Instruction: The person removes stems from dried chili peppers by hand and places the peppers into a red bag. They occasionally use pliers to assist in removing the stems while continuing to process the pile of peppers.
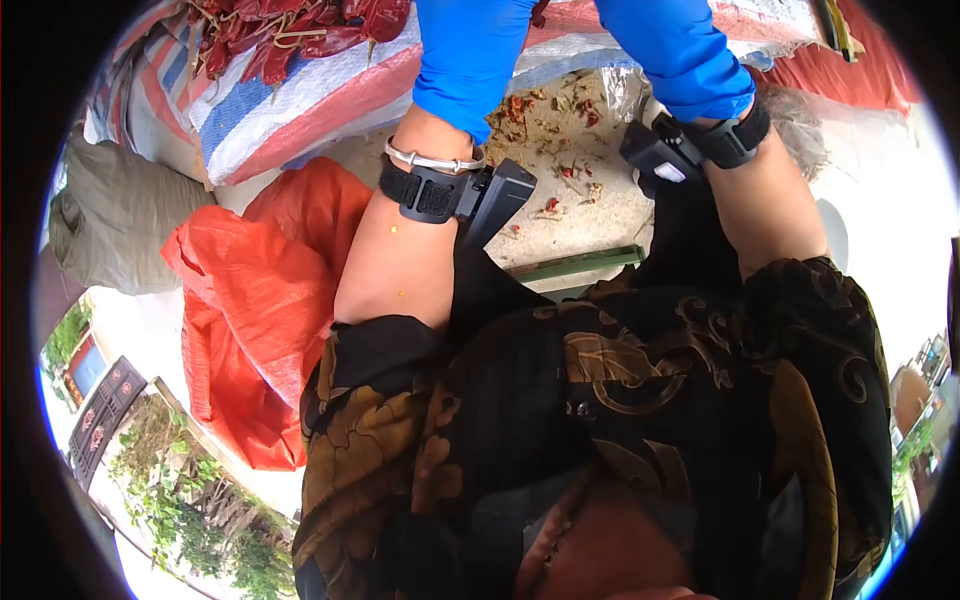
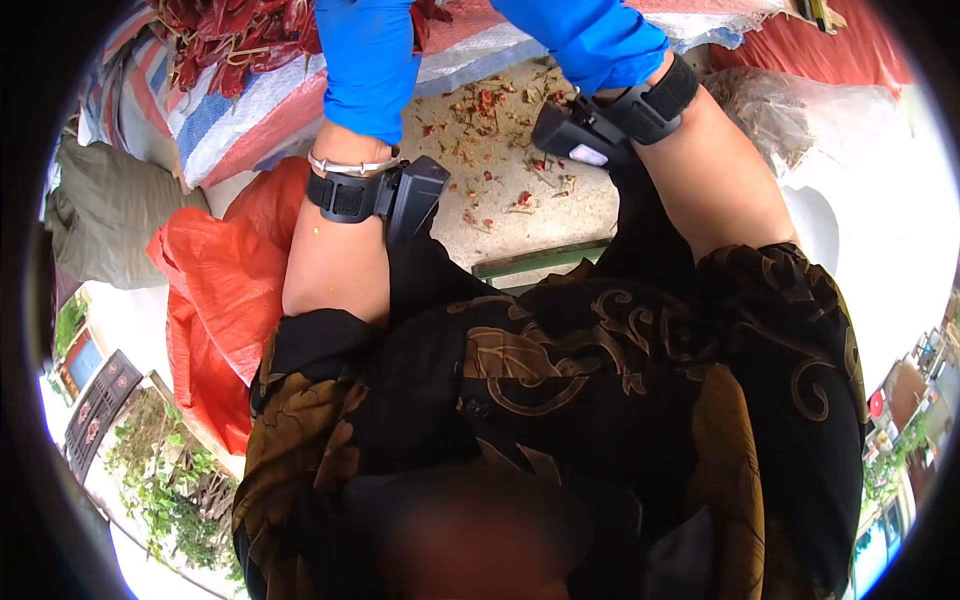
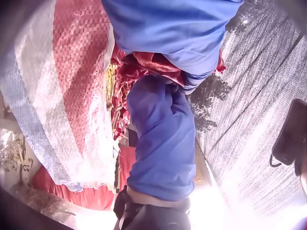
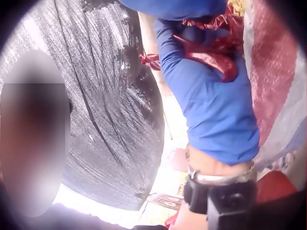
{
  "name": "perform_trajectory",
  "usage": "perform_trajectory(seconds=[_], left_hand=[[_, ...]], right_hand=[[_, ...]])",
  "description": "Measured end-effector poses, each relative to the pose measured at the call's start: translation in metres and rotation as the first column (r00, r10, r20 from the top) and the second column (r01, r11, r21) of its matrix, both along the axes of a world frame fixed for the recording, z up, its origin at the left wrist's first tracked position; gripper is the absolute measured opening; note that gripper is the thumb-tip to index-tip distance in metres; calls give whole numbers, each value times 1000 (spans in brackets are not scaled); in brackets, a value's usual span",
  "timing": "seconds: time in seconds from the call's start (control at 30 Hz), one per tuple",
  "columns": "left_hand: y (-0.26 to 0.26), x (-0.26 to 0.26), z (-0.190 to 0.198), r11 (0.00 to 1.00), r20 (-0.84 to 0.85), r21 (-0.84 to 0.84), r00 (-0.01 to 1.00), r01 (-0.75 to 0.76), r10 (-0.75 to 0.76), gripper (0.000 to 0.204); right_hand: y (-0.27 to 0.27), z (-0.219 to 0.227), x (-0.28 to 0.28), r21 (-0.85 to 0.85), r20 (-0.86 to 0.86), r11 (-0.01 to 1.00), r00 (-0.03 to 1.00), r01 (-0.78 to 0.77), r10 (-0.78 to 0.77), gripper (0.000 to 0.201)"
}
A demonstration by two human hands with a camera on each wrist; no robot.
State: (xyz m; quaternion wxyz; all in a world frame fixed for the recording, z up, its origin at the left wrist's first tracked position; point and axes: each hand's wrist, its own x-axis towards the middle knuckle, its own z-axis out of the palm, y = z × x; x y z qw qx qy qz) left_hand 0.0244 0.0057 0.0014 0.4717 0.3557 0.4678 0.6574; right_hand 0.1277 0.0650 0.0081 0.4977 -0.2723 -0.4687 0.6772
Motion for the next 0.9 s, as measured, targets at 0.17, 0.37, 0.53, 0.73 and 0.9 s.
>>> perform_trajectory(seconds=[0.17,0.37,0.53,0.73,0.9], left_hand=[[4,6,0,998,17,58,999,-39,38,14],[6,5,-8,993,31,98,998,-63,60,13],[4,8,-6,981,101,181,994,-69,51,13],[3,4,-6,998,25,10,998,-65,65,15],[-2,7,2,999,264,40,964,11,-21,15]], right_hand=[[0,2,1,-51,-15,999,1000,-5,5,13],[0,2,-3,-239,-99,968,994,-77,55,16],[2,-7,-3,-150,-54,987,997,-62,54,18],[6,-9,-4,-75,-28,997,1000,4,-6,19],[9,-12,-4,-148,-143,988,990,-34,13,12]])
